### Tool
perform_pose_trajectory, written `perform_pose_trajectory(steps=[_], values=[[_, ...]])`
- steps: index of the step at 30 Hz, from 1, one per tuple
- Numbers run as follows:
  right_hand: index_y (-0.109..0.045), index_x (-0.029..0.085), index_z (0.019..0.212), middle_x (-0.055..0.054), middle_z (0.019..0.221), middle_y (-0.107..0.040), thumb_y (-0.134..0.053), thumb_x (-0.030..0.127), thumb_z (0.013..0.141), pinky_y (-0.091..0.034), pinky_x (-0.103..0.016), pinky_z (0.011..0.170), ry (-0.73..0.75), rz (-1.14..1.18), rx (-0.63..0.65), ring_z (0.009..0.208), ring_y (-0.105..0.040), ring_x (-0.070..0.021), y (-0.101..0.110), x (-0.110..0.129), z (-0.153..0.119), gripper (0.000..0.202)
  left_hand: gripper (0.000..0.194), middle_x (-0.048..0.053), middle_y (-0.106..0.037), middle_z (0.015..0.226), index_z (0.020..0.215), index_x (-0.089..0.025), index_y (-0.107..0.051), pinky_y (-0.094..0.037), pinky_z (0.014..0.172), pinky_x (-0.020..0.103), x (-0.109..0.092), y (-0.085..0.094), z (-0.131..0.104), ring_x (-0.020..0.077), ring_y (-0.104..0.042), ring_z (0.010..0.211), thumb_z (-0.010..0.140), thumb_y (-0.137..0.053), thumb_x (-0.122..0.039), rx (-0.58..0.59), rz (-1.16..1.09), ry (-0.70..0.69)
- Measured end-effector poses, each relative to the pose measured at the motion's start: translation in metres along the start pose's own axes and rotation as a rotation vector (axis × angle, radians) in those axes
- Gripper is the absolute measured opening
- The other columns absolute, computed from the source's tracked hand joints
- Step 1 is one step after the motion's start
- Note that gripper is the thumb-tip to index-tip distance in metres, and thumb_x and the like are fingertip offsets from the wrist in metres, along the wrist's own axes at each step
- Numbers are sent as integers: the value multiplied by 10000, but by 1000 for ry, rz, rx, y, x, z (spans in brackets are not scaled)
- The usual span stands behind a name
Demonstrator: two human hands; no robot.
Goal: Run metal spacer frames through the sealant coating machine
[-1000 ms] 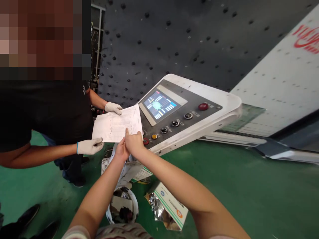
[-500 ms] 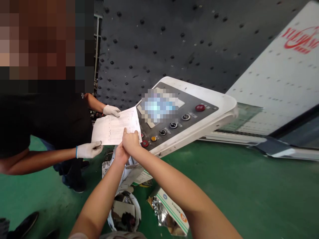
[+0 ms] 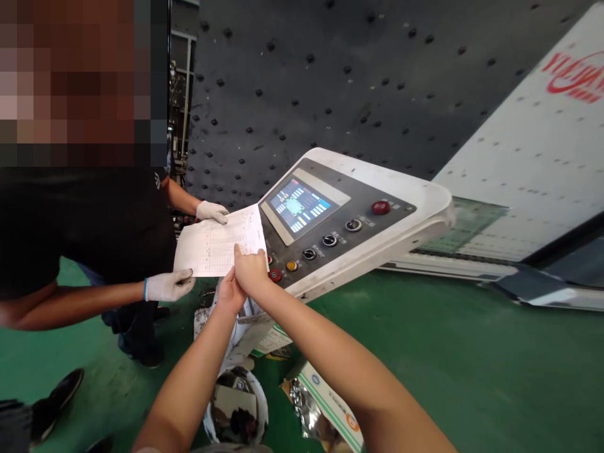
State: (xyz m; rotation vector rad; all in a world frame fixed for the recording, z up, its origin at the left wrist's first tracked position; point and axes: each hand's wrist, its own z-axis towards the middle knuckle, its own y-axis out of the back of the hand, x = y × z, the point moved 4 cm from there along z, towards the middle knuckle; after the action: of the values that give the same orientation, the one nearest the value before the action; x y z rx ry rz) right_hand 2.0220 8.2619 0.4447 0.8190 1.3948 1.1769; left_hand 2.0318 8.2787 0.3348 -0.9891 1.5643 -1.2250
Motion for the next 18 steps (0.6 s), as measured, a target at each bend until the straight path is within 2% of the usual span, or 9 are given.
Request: perform_pose_trajectory(steps=[3,8,13,18], values=[[-306,4,1512,-197,910,-708,-364,108,945,-291,-413,876,-15,-2,9,882,-684,-253,1,1,0,579,399,98,-706,1157,1259,-97,-622,-383,1141,310,1,2,0,210,-525,1306,1009,-353,-252,14,22,3],[-315,-115,1462,-242,915,-698,-362,72,911,-291,-424,900,-67,-11,12,873,-685,-247,6,0,-5,584,450,113,-730,1013,1095,-77,-685,-343,1167,384,1,6,-4,269,-553,1266,1031,-294,-291,43,50,50],[-292,-125,1469,-247,907,-693,-350,56,912,-290,-434,896,-57,-18,10,889,-683,-252,3,2,-7,589,459,121,-729,1002,1068,-50,-682,-347,1156,372,-3,5,-9,277,-554,1263,1036,-293,-291,49,56,62],[-261,-116,1486,-252,898,-688,-351,62,919,-284,-437,893,-78,-37,29,865,-679,-259,2,4,-8,601,415,97,-720,1088,1057,-102,-690,-371,1139,327,3,-1,-10,241,-523,1302,1028,-306,-259,36,61,36]])
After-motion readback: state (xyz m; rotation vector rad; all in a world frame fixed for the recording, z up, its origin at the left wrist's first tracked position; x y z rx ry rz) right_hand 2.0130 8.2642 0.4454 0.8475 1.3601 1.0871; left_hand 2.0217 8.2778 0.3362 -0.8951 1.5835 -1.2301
